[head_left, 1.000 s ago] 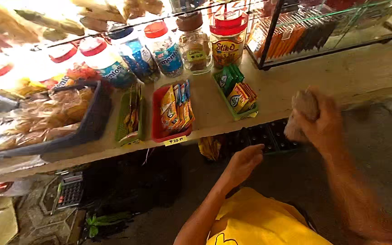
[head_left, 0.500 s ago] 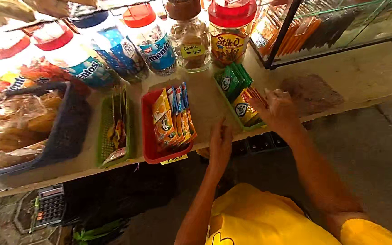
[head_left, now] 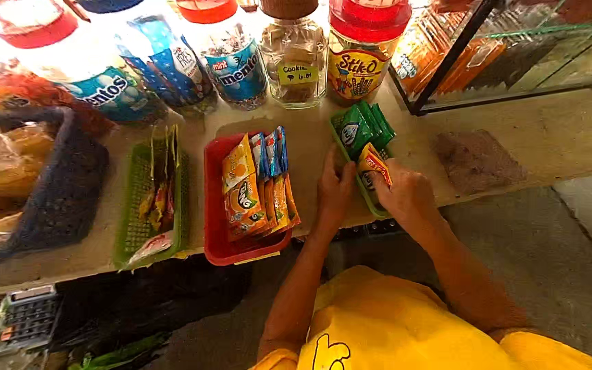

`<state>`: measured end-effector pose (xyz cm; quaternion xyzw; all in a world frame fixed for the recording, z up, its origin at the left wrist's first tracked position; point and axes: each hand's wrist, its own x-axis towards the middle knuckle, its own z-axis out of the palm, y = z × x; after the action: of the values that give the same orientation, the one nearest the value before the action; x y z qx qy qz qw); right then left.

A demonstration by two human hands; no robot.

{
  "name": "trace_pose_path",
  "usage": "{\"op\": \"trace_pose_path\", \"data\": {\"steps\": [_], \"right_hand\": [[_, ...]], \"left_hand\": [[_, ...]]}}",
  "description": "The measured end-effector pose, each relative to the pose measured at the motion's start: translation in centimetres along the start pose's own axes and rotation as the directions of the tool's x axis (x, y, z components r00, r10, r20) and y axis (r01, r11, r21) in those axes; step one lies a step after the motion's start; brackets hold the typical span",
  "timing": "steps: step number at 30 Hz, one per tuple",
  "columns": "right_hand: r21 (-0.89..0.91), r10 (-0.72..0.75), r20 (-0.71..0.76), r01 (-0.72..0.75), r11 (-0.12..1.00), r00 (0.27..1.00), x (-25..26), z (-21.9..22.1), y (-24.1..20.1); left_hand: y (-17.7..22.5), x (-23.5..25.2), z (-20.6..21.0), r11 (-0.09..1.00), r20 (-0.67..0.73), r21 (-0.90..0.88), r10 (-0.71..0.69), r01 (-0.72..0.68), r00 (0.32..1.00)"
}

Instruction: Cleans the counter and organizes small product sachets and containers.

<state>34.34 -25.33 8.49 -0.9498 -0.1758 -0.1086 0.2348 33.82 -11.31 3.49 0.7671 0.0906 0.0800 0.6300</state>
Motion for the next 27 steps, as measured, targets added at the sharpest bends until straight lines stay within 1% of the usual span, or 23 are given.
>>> {"op": "trace_pose_path", "data": {"steps": [2, 4, 6, 9, 11, 14, 17, 19, 22, 25, 27], "right_hand": [[0.036, -0.042, -0.015, 0.043, 0.998, 0.999, 0.1, -1.1, 0.9], [0.087, -0.020, 0.009, 0.019, 0.996, 1.000, 0.2, -3.5, 1.7], [0.126, 0.007, -0.014, -0.005, 0.992, 1.000, 0.8, -6.1, 3.0], [0.122, 0.086, -0.056, -0.079, 0.989, 0.995, 2.9, -8.8, 6.1], [0.109, 0.152, -0.031, -0.148, 0.983, 0.988, 5.1, -9.2, 7.6], [0.156, 0.157, 0.035, -0.160, 0.975, 0.987, 8.5, -7.0, 9.2], [0.333, 0.158, 0.107, -0.185, 0.924, 0.982, 10.9, -3.4, 9.6], [0.430, 0.182, 0.163, -0.236, 0.872, 0.970, 12.5, -1.2, 9.8], [0.484, 0.249, 0.229, -0.332, 0.810, 0.941, 13.4, 1.0, 11.0], [0.522, 0.332, 0.259, -0.420, 0.742, 0.907, 13.4, 1.2, 11.2], [0.478, 0.347, 0.241, -0.422, 0.770, 0.906, 13.0, 1.4, 11.5]], "left_hand": [[0.1, 0.2, 0.1, 1.000, -0.040, -0.013, 0.018, -0.019, 0.999], [0.1, 0.4, 0.4, 0.998, -0.084, -0.041, 0.036, -0.040, 0.996], [0.3, 0.9, 0.8, 0.997, -0.117, -0.054, 0.048, -0.054, 0.992], [0.7, 1.1, 1.6, 0.999, -0.153, -0.047, -0.016, 0.009, 0.988], [1.0, 1.1, 1.8, 0.999, -0.209, -0.024, -0.048, 0.044, 0.977], [1.4, 0.7, 1.8, 0.996, -0.300, -0.043, -0.083, 0.074, 0.950], [1.3, 0.1, 1.7, 0.993, -0.365, -0.069, -0.110, 0.090, 0.924], [1.0, -0.1, 1.7, 0.993, -0.401, -0.095, -0.106, 0.074, 0.910], [0.6, -0.2, 1.8, 0.992, -0.415, -0.126, -0.078, 0.027, 0.906], [0.5, -0.2, 1.8, 0.987, -0.409, -0.160, -0.075, 0.009, 0.909], [0.5, -0.3, 1.9, 0.986, -0.410, -0.167, -0.074, 0.005, 0.909]]}}
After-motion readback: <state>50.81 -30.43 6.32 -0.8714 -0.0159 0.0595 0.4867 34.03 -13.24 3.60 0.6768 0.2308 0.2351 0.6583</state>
